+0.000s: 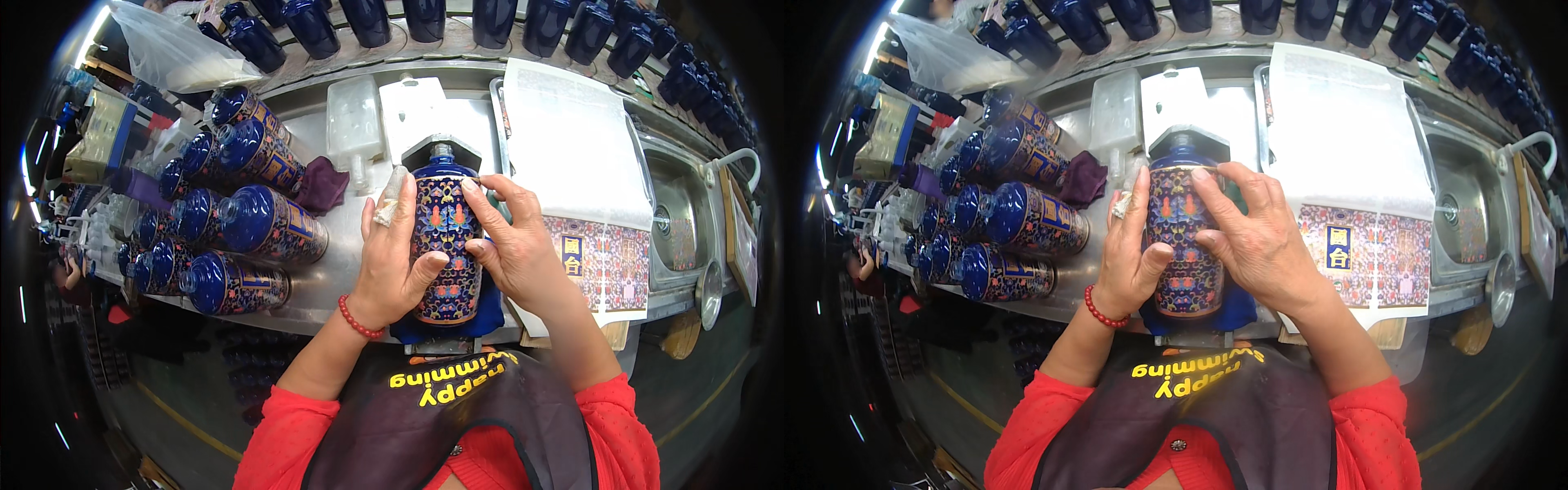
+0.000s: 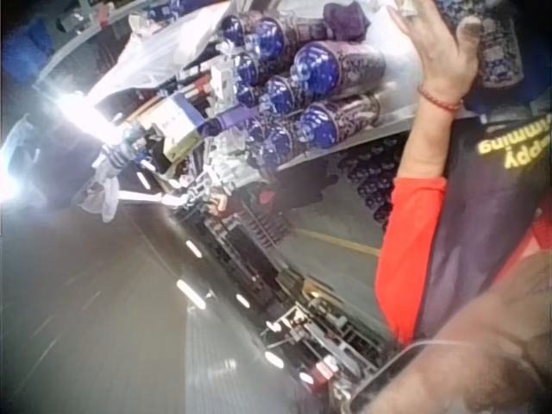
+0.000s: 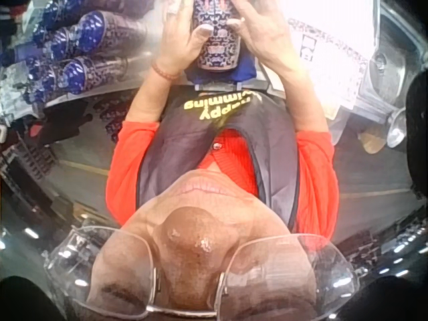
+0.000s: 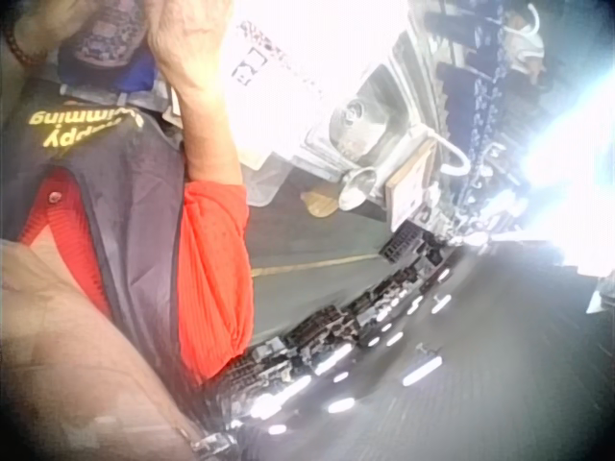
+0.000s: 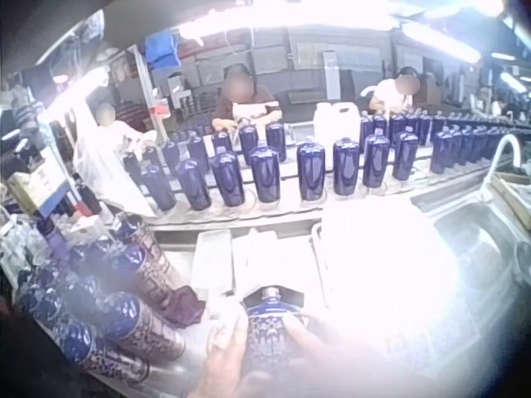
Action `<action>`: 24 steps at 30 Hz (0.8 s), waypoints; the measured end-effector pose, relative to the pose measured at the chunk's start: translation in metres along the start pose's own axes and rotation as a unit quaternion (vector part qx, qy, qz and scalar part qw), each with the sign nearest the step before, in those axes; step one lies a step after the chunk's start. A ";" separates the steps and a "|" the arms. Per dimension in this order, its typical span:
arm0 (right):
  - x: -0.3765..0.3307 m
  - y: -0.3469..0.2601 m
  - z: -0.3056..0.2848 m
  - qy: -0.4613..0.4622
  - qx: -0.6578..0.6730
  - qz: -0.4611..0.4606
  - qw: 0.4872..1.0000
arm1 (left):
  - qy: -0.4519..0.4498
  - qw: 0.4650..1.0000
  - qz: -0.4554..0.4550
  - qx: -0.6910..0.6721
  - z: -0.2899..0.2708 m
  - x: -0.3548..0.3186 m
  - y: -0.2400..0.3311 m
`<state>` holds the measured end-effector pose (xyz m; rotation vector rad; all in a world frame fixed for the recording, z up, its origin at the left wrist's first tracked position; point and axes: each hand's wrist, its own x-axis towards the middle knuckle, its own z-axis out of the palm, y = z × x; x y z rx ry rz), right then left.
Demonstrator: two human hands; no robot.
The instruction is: The person scrubs the surface of a blue patterned ceramic bottle with a green sponge, rotating it to reach different areas. The person then places the bottle on the table and picks up another similar bottle to continue the cleaning process.
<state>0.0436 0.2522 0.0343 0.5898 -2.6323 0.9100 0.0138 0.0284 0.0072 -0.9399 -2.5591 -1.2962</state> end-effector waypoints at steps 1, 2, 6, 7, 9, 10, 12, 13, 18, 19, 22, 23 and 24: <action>0.000 0.000 0.000 0.000 0.000 -0.001 1.000 | -0.001 1.000 -0.003 0.007 0.001 0.000 0.000; 0.000 0.000 0.001 0.000 0.000 -0.001 1.000 | 0.001 1.000 0.001 0.015 0.001 0.002 -0.001; 0.001 0.000 0.002 0.014 -0.003 -0.006 1.000 | -0.002 0.999 0.012 0.029 0.000 0.006 -0.001; 0.001 0.000 0.003 0.025 -0.009 -0.012 1.000 | -0.007 1.000 -0.003 0.005 0.000 0.007 -0.001; 0.001 -0.001 0.004 0.033 -0.012 -0.017 0.999 | -0.008 0.999 -0.018 -0.043 -0.001 0.007 0.000; 0.001 -0.001 0.004 0.032 -0.009 -0.017 0.999 | 0.001 0.996 -0.027 -0.086 0.000 0.006 0.001; 0.001 0.000 0.004 0.030 -0.008 -0.018 0.999 | 0.028 0.983 -0.033 -0.178 0.002 0.004 0.004; 0.001 0.000 0.004 0.031 -0.008 -0.019 0.999 | 0.023 0.984 -0.033 -0.171 0.002 0.003 0.005; 0.001 0.000 0.005 0.036 -0.014 -0.021 0.999 | 0.003 0.992 -0.021 -0.124 0.002 0.006 0.007; 0.001 0.001 0.005 0.038 -0.014 -0.021 0.999 | 0.003 0.993 -0.016 -0.113 0.002 0.008 0.006; 0.000 0.001 0.006 0.041 -0.009 -0.023 0.999 | -0.004 0.996 -0.009 -0.086 0.001 0.012 0.005; 0.000 0.001 0.006 0.040 -0.007 -0.023 0.999 | -0.010 0.996 -0.011 -0.082 0.000 0.011 0.005; 0.000 0.002 0.005 0.040 -0.007 -0.022 0.999 | -0.014 0.997 -0.011 -0.078 -0.001 0.010 0.004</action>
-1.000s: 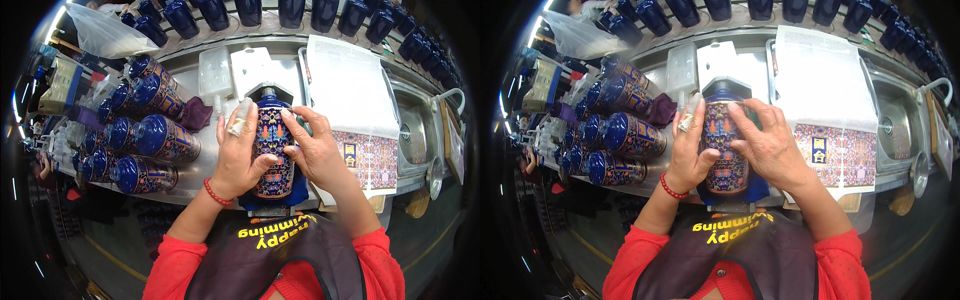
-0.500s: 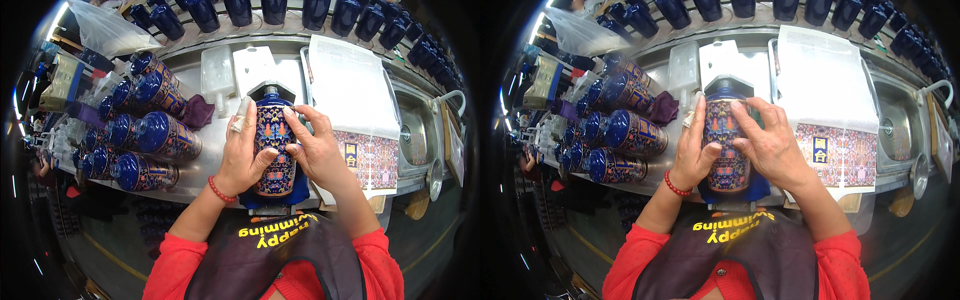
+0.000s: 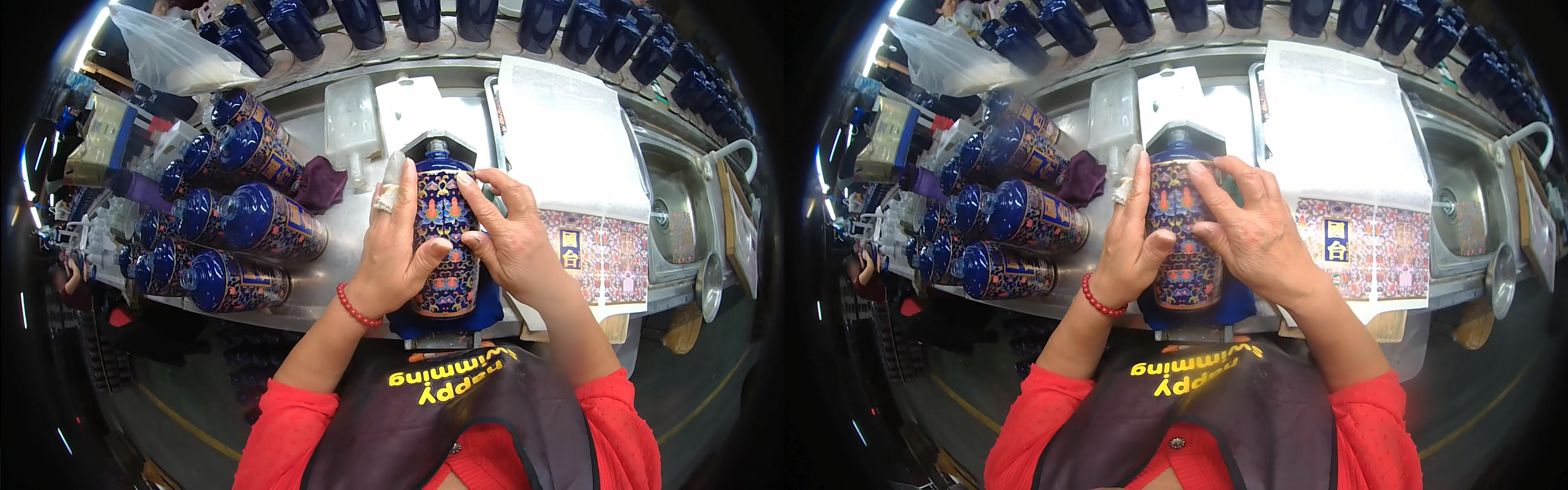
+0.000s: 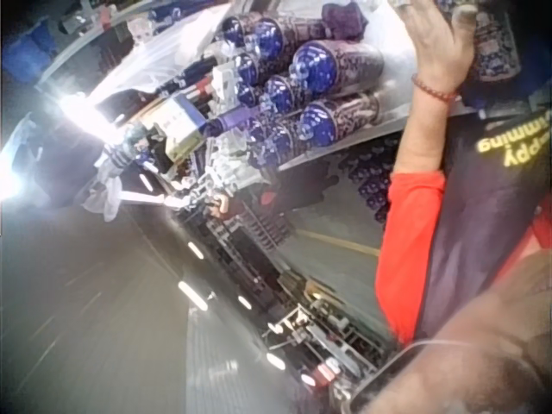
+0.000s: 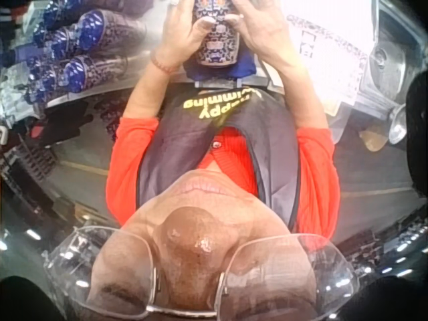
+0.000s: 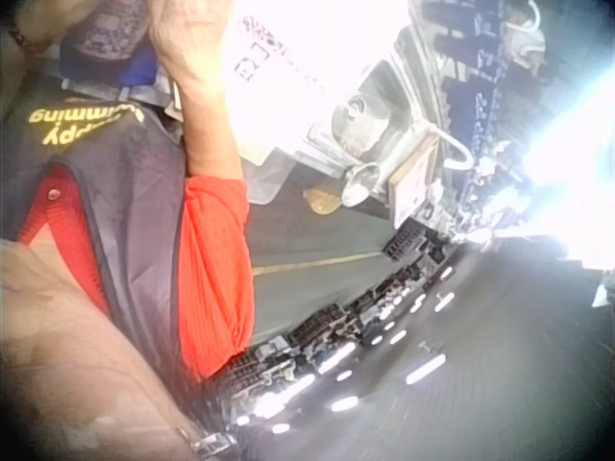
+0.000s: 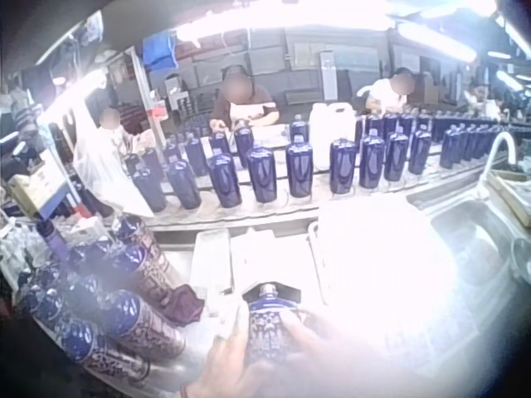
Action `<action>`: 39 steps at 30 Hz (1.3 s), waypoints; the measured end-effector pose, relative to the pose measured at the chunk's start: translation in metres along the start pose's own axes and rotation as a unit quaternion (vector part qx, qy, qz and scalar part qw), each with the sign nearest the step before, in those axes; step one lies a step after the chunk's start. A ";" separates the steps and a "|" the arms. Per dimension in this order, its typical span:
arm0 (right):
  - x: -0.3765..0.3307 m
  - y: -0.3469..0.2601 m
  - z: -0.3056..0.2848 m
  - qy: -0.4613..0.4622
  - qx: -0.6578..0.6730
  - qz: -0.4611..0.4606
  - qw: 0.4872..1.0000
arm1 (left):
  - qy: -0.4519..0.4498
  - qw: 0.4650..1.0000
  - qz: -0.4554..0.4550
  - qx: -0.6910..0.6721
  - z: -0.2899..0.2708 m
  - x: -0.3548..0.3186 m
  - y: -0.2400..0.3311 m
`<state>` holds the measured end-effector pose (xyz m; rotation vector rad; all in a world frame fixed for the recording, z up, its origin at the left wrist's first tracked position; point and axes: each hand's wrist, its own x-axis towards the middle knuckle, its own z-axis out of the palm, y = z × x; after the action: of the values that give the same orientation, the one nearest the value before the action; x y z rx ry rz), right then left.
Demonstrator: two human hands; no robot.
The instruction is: The person scrubs the surface of a blue patterned ceramic bottle with a green sponge, rotating it to reach different areas. The person then places the bottle on the table and picks up another similar bottle to continue the cleaning process.
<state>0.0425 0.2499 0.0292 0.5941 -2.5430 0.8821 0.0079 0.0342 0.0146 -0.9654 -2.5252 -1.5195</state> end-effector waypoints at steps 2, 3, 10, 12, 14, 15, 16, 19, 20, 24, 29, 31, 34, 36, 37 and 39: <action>0.000 0.000 0.000 -0.004 -0.002 0.003 1.000 | -0.012 0.994 0.041 0.098 -0.002 -0.005 0.001; 0.000 0.001 0.000 -0.003 -0.004 0.002 1.000 | -0.010 0.987 0.074 0.144 -0.002 -0.007 0.001; 0.003 -0.001 -0.003 -0.007 -0.001 0.004 1.000 | -0.020 0.987 0.058 0.151 -0.001 -0.004 -0.001; 0.005 -0.001 -0.006 -0.019 0.010 0.020 1.000 | -0.014 0.985 0.067 0.157 -0.002 -0.003 0.000; 0.008 -0.001 -0.009 -0.038 0.026 0.043 0.998 | -0.018 0.987 0.061 0.148 -0.003 -0.003 0.001; 0.010 -0.001 -0.010 -0.044 0.015 0.040 0.998 | -0.018 0.987 0.064 0.147 -0.003 -0.003 0.001; 0.011 -0.001 -0.010 -0.043 0.003 0.034 0.998 | -0.019 0.987 0.062 0.148 -0.003 -0.003 0.001; 0.015 -0.002 -0.011 -0.045 -0.007 0.029 0.999 | -0.019 0.985 0.062 0.158 -0.003 -0.002 0.001; 0.015 -0.002 -0.010 -0.051 -0.004 0.035 0.998 | -0.018 0.985 0.063 0.160 -0.003 -0.002 0.001; 0.014 0.001 -0.010 -0.041 0.000 0.024 0.999 | -0.021 0.985 0.061 0.161 -0.005 -0.002 0.000; 0.006 0.005 -0.007 -0.041 0.056 0.059 0.996 | 0.005 0.976 0.092 0.199 -0.004 -0.001 0.002; 0.004 0.005 -0.006 -0.033 0.054 0.045 0.997 | 0.003 0.968 0.107 0.228 -0.004 0.000 0.004; 0.005 0.004 -0.006 -0.020 0.048 0.034 0.998 | -0.011 0.957 0.119 0.265 -0.006 0.005 0.009; 0.007 0.002 -0.006 -0.011 0.035 0.028 0.999 | -0.018 0.950 0.122 0.288 -0.007 0.008 0.013; 0.009 0.001 -0.006 -0.009 0.025 0.026 0.999 | -0.023 0.948 0.124 0.294 -0.008 0.009 0.015; 0.012 0.000 -0.005 -0.003 0.009 0.015 1.000 | -0.031 0.943 0.126 0.305 -0.008 0.011 0.018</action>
<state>0.0337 0.2500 0.0389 0.5656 -2.5573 0.9171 0.0061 0.0384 0.0364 -1.1646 -2.5234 -0.5787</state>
